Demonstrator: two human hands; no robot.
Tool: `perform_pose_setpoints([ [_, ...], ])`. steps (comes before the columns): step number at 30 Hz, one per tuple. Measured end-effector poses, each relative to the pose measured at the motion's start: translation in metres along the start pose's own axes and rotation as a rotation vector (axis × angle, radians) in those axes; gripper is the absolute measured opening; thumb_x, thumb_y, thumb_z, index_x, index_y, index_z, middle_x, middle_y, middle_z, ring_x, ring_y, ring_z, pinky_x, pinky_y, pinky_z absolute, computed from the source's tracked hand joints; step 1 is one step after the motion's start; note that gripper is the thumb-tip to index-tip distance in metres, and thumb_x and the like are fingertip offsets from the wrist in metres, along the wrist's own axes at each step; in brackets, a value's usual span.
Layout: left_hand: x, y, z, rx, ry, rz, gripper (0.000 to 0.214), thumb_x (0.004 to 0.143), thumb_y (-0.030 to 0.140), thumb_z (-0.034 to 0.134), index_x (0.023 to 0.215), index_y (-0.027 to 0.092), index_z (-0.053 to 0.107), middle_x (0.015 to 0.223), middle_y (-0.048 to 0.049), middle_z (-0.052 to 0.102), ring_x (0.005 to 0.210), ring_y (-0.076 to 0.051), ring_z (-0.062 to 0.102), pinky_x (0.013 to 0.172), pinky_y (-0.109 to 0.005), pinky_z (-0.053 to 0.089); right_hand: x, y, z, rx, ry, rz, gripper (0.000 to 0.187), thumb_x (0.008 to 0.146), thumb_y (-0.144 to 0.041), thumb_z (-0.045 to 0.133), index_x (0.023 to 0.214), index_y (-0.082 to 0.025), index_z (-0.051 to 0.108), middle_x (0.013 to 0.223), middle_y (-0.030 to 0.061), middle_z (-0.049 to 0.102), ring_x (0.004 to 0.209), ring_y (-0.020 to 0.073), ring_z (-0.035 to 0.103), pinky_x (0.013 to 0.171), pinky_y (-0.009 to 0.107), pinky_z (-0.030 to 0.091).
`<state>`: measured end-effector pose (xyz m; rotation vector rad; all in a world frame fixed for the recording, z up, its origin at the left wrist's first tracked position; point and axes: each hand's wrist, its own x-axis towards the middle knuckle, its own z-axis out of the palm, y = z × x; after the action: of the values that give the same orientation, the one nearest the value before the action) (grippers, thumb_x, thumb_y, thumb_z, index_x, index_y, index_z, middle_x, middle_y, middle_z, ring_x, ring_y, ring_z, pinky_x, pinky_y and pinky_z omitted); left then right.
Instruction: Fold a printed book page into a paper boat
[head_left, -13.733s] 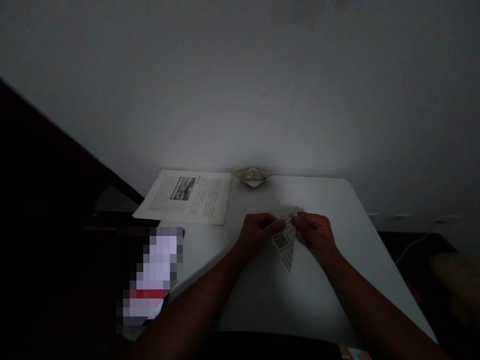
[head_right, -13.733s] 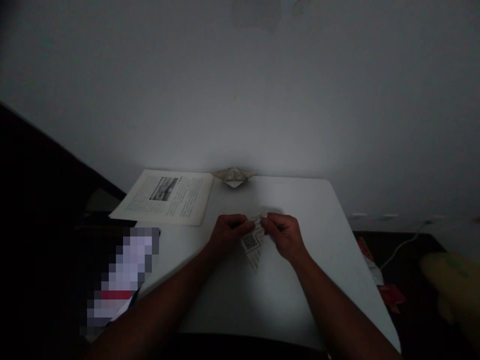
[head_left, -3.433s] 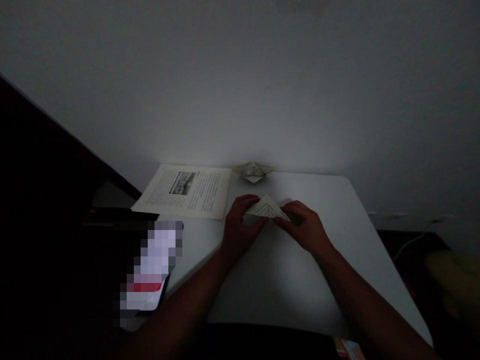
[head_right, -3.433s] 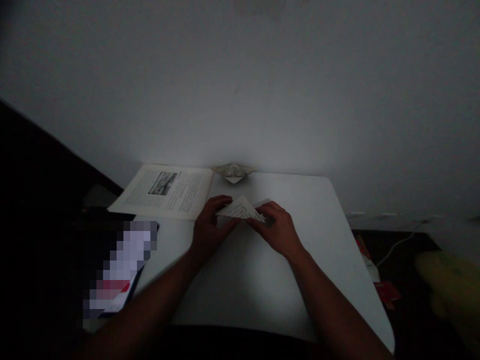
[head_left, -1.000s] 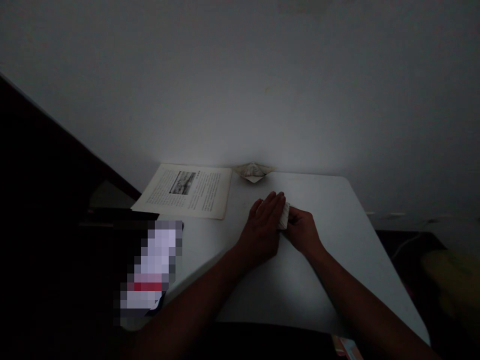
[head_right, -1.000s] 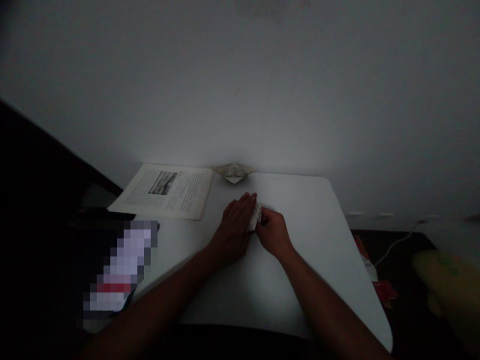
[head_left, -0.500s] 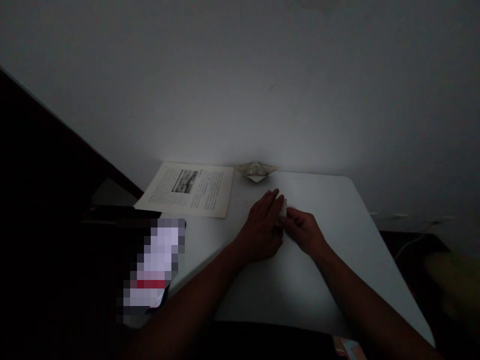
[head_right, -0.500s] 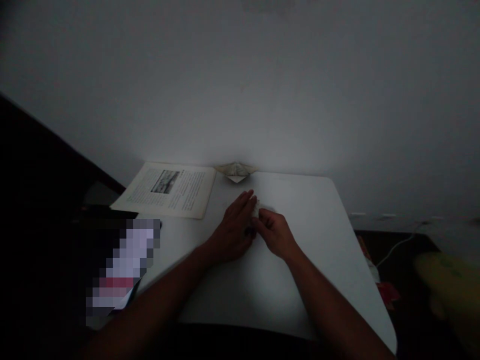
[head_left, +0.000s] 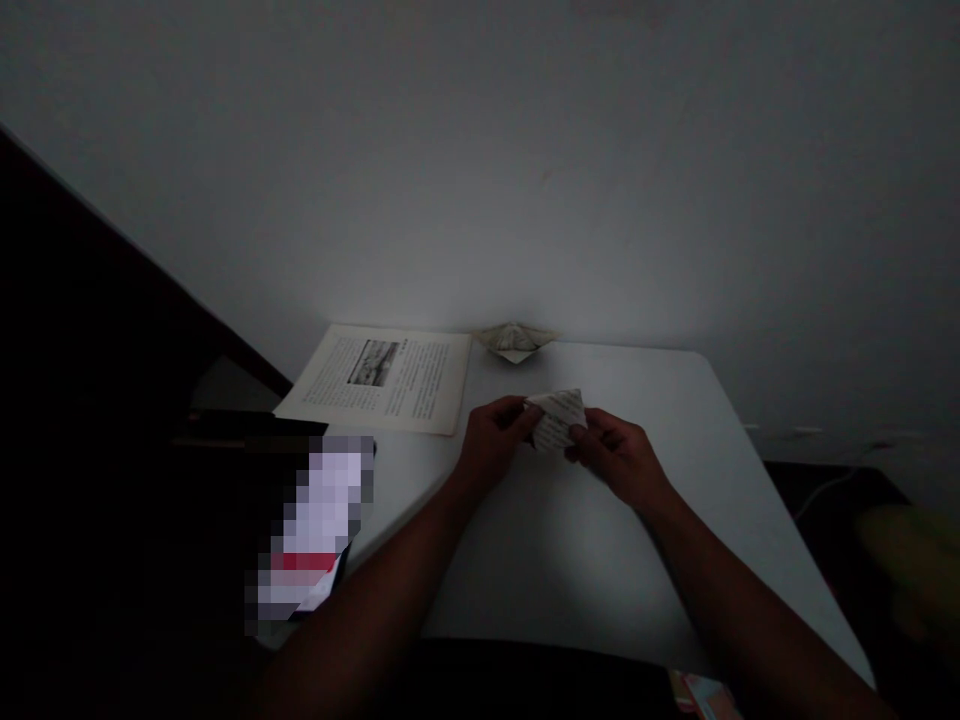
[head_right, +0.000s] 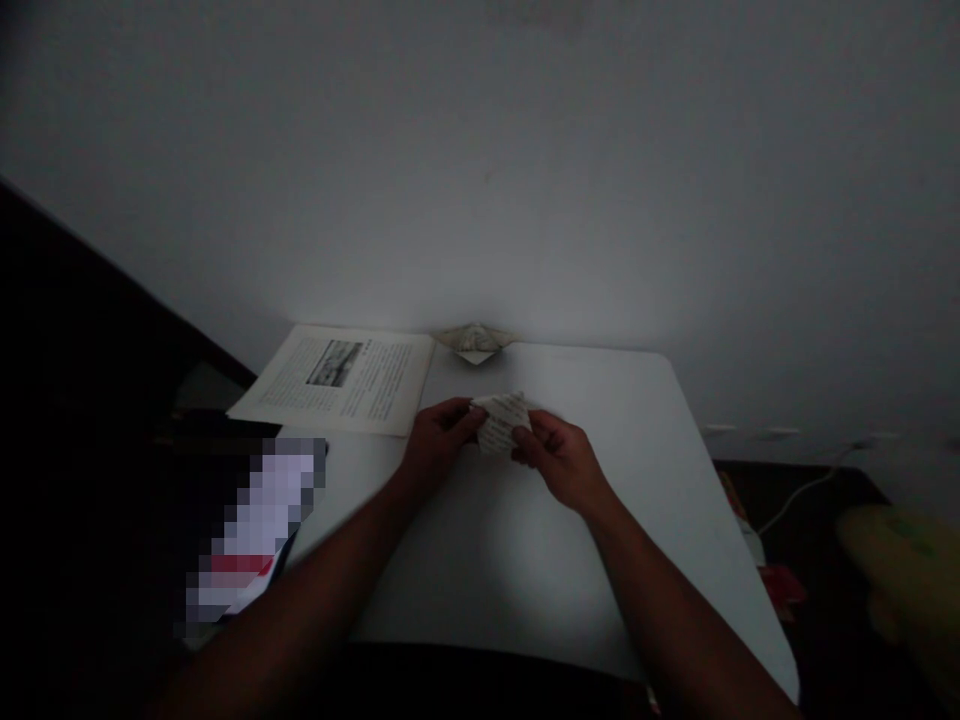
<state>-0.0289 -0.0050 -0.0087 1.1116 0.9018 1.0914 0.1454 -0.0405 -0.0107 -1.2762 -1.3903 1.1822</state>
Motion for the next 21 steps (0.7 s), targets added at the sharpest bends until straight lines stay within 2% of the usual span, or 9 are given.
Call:
perform_pose_setpoints([
  [3, -0.001, 0.0, 0.0, -0.023, 0.038, 0.011, 0.035, 0.066, 0.036, 0.073, 0.089, 0.011, 0.066, 0.073, -0.0031, 0.067, 0.063, -0.013, 0.061, 0.058, -0.024, 0.053, -0.001, -0.001, 0.0, -0.012, -0.01, -0.013, 0.036, 0.083, -0.044, 0.056, 0.102, -0.015, 0.063, 0.063, 0.001, 0.059, 0.052, 0.0104, 0.052, 0.045, 0.022, 0.04],
  [7, -0.001, 0.002, -0.002, 0.019, 0.004, -0.004, 0.041, 0.061, 0.037, 0.077, 0.09, 0.009, 0.067, 0.069, -0.0036, 0.067, 0.055, -0.012, 0.06, 0.049, -0.023, 0.052, -0.001, -0.002, -0.002, -0.044, -0.037, -0.048, 0.035, 0.083, -0.042, 0.057, 0.104, -0.015, 0.064, 0.066, 0.0019, 0.062, 0.056, 0.0117, 0.055, 0.048, 0.023, 0.042],
  [11, 0.0, 0.003, -0.002, 0.095, -0.005, -0.035, 0.037, 0.06, 0.038, 0.078, 0.079, 0.008, 0.067, 0.061, -0.0029, 0.065, 0.046, -0.011, 0.058, 0.042, -0.023, 0.05, -0.001, 0.001, -0.003, -0.039, 0.039, -0.071, 0.032, 0.08, -0.04, 0.062, 0.102, -0.017, 0.066, 0.069, 0.0019, 0.065, 0.057, 0.0122, 0.058, 0.053, 0.025, 0.047],
  [16, 0.0, 0.002, -0.001, 0.079, -0.011, -0.081, 0.035, 0.059, 0.038, 0.079, 0.07, 0.009, 0.063, 0.059, -0.0026, 0.064, 0.042, -0.01, 0.057, 0.037, -0.022, 0.049, -0.002, 0.009, -0.001, -0.058, 0.149, -0.104, 0.028, 0.078, -0.037, 0.064, 0.097, -0.018, 0.068, 0.067, 0.0019, 0.066, 0.056, 0.0127, 0.059, 0.052, 0.026, 0.049],
  [21, -0.001, 0.004, 0.0, 0.009, -0.105, -0.122, 0.036, 0.062, 0.04, 0.077, 0.07, 0.009, 0.059, 0.057, -0.0027, 0.064, 0.041, -0.012, 0.058, 0.036, -0.023, 0.05, 0.0, 0.008, 0.0, 0.106, 0.173, -0.055, 0.026, 0.075, -0.038, 0.066, 0.092, -0.018, 0.069, 0.073, 0.0034, 0.068, 0.058, 0.0146, 0.06, 0.052, 0.028, 0.051],
])
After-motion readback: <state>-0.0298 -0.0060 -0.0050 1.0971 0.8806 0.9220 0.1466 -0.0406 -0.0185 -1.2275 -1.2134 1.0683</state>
